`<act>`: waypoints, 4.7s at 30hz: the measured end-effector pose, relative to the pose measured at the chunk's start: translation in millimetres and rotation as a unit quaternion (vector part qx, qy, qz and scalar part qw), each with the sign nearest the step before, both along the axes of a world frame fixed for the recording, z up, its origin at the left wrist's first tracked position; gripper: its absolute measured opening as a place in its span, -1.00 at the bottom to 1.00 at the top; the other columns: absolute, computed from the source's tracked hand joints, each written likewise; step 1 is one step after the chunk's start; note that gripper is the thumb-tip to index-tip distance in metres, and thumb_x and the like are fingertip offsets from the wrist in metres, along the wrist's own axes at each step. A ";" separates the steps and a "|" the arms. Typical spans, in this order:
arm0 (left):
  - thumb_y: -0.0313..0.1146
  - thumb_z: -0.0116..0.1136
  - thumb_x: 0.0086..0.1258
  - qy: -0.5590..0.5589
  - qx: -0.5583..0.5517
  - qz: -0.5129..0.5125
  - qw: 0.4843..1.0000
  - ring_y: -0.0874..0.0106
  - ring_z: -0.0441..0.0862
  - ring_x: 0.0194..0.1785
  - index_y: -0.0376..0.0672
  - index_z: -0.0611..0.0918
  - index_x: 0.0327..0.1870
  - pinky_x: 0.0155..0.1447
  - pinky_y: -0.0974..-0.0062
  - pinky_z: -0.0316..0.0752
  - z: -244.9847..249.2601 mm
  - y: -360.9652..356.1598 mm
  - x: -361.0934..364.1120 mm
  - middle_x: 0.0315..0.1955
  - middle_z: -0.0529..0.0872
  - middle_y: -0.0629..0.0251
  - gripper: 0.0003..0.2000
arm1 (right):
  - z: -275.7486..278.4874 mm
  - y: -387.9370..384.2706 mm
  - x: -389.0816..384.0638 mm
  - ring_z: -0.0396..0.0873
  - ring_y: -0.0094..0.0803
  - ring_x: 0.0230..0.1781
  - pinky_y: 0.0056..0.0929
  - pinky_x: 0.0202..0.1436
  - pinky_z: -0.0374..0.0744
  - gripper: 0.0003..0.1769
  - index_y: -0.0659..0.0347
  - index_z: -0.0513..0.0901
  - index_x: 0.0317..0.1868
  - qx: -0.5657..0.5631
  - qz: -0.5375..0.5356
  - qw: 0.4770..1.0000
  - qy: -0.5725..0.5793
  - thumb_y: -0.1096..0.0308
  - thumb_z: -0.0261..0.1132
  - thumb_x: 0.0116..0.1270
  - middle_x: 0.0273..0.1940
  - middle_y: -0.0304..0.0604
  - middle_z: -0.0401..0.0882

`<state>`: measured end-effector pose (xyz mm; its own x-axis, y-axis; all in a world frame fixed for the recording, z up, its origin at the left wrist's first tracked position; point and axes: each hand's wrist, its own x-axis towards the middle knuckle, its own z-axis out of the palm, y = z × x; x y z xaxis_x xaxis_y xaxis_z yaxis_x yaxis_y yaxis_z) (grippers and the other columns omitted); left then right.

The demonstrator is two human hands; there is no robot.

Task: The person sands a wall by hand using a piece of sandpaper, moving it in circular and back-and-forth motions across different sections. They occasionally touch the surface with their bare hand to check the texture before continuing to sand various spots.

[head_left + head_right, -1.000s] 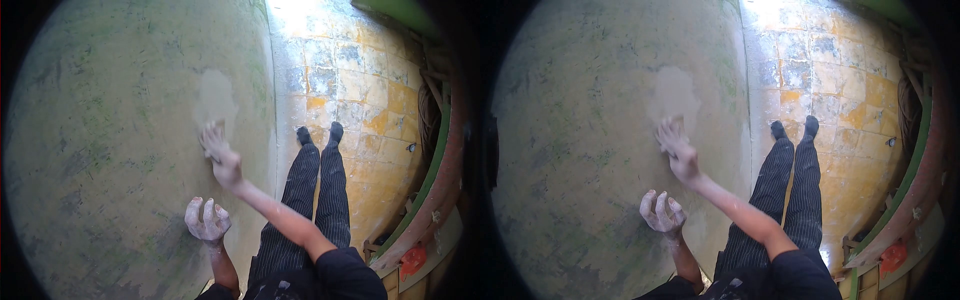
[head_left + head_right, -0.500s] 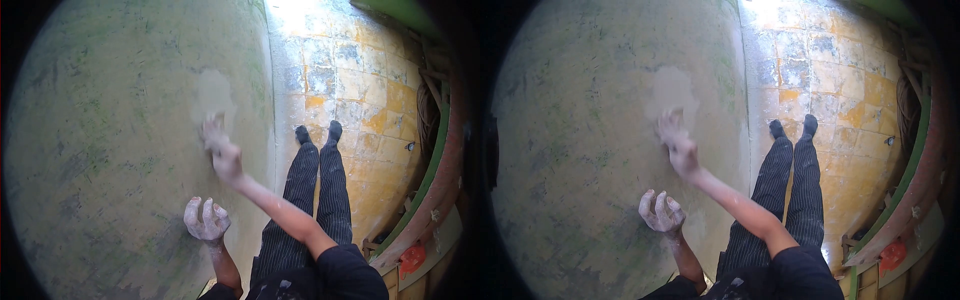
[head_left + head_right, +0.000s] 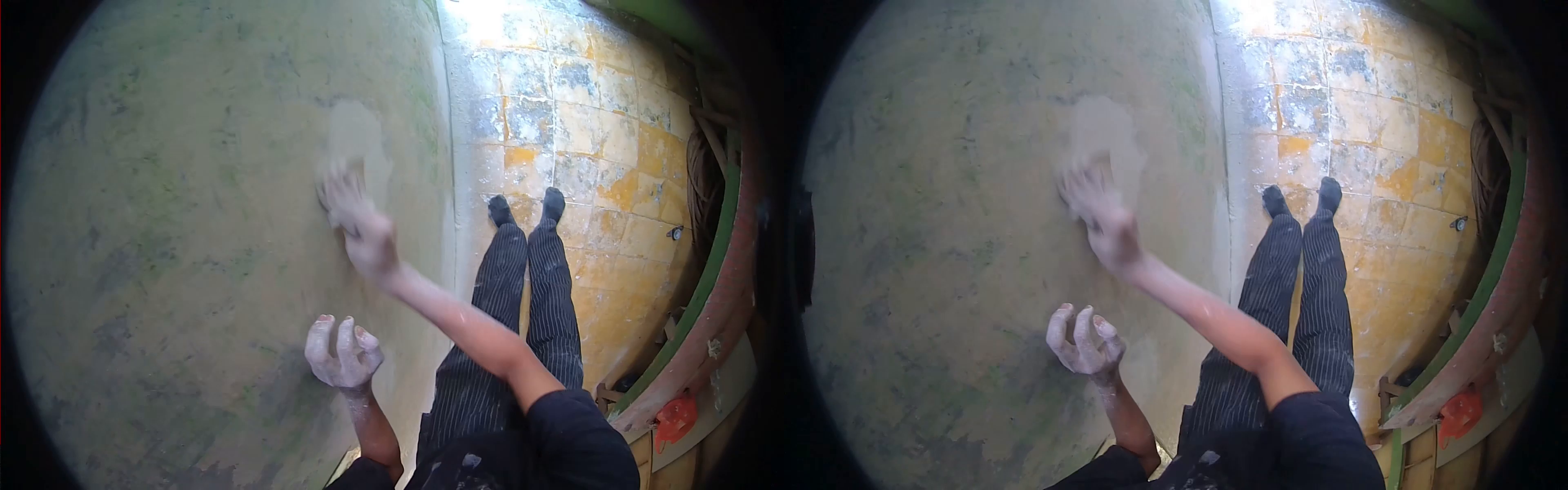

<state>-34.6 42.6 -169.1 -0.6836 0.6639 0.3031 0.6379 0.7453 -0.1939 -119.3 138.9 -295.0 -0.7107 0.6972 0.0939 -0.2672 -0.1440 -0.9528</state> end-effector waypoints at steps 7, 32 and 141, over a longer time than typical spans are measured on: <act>-0.47 0.16 0.23 -0.004 -0.004 -0.003 1.000 0.16 0.60 -0.01 -0.22 0.68 -0.26 0.00 0.22 0.60 1.4 3.6 -3.2 -0.06 0.58 0.10 -0.88 | -16.6 -32.4 54.5 0.34 -0.07 0.46 -0.21 0.54 0.31 -0.40 0.28 0.64 0.23 -0.012 0.042 0.999 -0.029 0.81 0.18 0.15 0.36 0.05 0.48; -0.46 0.16 0.22 -0.019 0.004 -0.005 1.000 0.18 0.61 -0.04 -0.23 0.67 -0.27 -0.06 0.27 0.63 0.2 4.0 -3.0 -0.07 0.59 0.10 -0.89 | -8.4 0.8 -8.4 0.39 -0.12 0.44 -0.24 0.52 0.31 -0.44 0.30 0.70 0.14 -0.076 -0.040 0.996 0.016 0.83 0.08 0.16 0.28 0.07 0.55; -0.45 0.12 0.24 -0.028 -0.014 -0.028 0.999 0.17 0.61 -0.07 -0.22 0.68 -0.32 -0.14 0.31 0.61 -0.3 0.7 -5.2 -0.06 0.58 0.07 -0.90 | -37.5 29.6 -25.1 0.31 -0.02 0.50 -0.09 0.56 0.24 -0.31 0.27 0.53 0.36 0.118 0.101 0.962 0.223 0.76 0.04 0.16 0.45 0.01 0.38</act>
